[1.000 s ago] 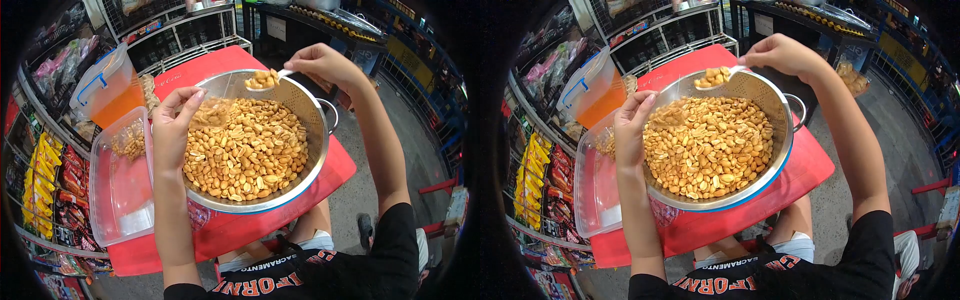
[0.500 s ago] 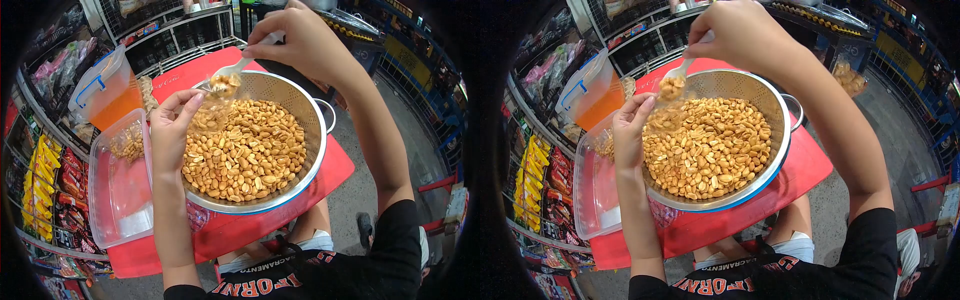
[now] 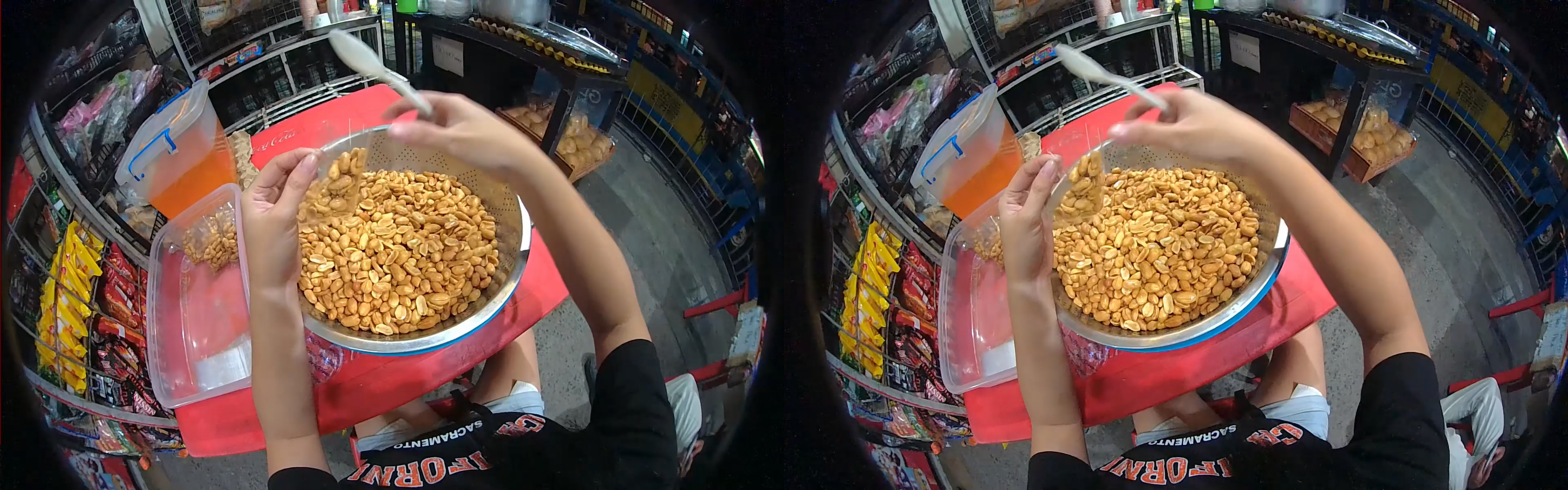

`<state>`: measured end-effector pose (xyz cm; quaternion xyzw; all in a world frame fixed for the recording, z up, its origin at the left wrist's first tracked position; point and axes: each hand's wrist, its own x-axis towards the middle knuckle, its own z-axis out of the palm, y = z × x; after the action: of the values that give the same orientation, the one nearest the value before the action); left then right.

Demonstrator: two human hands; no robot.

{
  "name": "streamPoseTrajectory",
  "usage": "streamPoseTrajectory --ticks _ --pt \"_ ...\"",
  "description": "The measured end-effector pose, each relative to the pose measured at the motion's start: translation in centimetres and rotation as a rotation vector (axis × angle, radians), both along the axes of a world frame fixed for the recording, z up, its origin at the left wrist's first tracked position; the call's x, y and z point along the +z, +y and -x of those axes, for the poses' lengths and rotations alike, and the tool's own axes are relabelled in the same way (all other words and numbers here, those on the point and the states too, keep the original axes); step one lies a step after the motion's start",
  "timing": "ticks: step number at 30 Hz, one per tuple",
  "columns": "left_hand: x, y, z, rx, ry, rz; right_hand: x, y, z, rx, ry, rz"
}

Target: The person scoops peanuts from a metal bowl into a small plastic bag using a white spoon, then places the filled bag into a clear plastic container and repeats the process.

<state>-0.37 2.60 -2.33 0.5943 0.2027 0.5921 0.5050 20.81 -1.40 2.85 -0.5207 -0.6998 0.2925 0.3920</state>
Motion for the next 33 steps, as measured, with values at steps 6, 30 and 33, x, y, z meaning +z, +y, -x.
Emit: streamPoseTrajectory --ticks 6,30,33 --pt "0.2 -0.3 0.0 -0.066 -0.044 0.029 -2.5 0.4 2.7 0.156 0.393 0.108" --pt "-0.6 0.1 -0.5 0.146 0.471 -0.208 -3.3 -0.2 2.6 0.147 0.538 -0.037" --pt "-0.3 -0.1 -0.5 0.174 0.398 -0.184 -3.2 -0.3 2.7 0.133 0.571 0.019"
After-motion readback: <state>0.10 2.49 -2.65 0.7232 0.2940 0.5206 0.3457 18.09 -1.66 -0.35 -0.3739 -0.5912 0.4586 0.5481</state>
